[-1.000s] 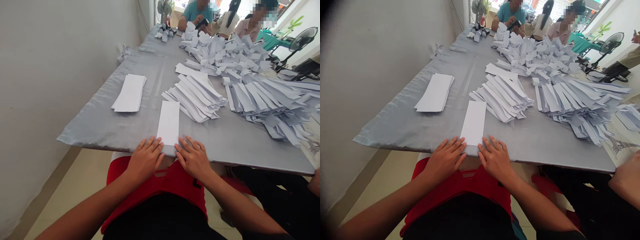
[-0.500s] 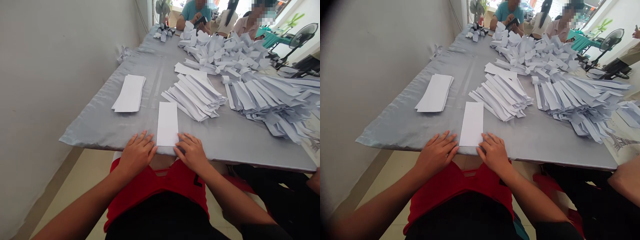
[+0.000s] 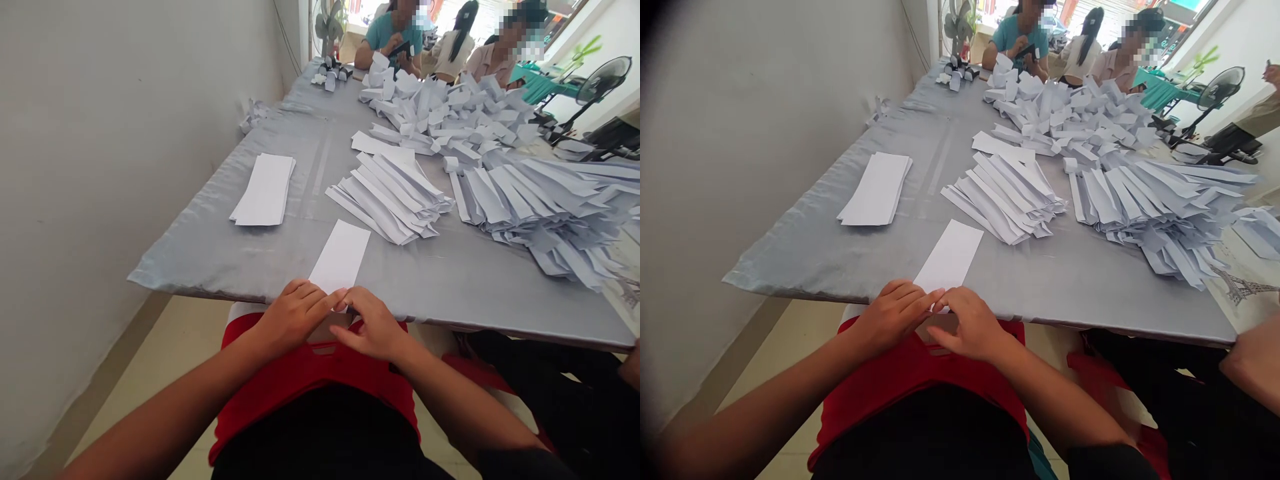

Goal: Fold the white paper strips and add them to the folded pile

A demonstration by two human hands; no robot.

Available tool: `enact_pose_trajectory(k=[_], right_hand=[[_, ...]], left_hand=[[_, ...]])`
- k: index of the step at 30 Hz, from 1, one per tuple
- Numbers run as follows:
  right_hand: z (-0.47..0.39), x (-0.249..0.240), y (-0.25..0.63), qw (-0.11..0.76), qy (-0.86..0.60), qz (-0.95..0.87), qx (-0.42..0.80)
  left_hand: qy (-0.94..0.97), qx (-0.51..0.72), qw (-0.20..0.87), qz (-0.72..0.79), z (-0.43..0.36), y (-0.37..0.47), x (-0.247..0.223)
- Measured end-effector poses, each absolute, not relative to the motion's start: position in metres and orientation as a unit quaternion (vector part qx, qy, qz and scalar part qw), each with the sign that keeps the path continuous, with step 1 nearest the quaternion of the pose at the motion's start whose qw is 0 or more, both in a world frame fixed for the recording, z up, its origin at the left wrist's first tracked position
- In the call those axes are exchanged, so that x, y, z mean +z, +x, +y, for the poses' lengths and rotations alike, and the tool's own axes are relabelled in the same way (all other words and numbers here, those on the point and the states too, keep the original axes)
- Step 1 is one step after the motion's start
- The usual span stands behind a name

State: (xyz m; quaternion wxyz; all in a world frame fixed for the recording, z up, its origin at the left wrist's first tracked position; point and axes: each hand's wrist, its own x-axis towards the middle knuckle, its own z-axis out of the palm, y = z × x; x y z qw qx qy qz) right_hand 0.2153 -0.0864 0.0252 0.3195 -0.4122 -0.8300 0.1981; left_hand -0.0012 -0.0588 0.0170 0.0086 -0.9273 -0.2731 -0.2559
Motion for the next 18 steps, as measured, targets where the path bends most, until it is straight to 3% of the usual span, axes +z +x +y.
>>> enact_pose_trajectory(k=[3,8,18], right_hand=[[-0.076,0.030,0.238,0.281,-0.356,-0.880,0.138],[-0.057,0.024,0.284,0.188,-0.400,-0.897,-0.001],[-0.071,0.022,0.300,0.183,-0.430,-0.884,-0.007]], left_hand=[[-0.935,-0.265,0.005,-0.235,-0.059,-0.009,0.025],[-0.948,-0.252,0.002,-0.192,-0.058,-0.019,0.036],[-0.932,-0.186,0.065,-0.303,-0.044,-0.020,0.020]])
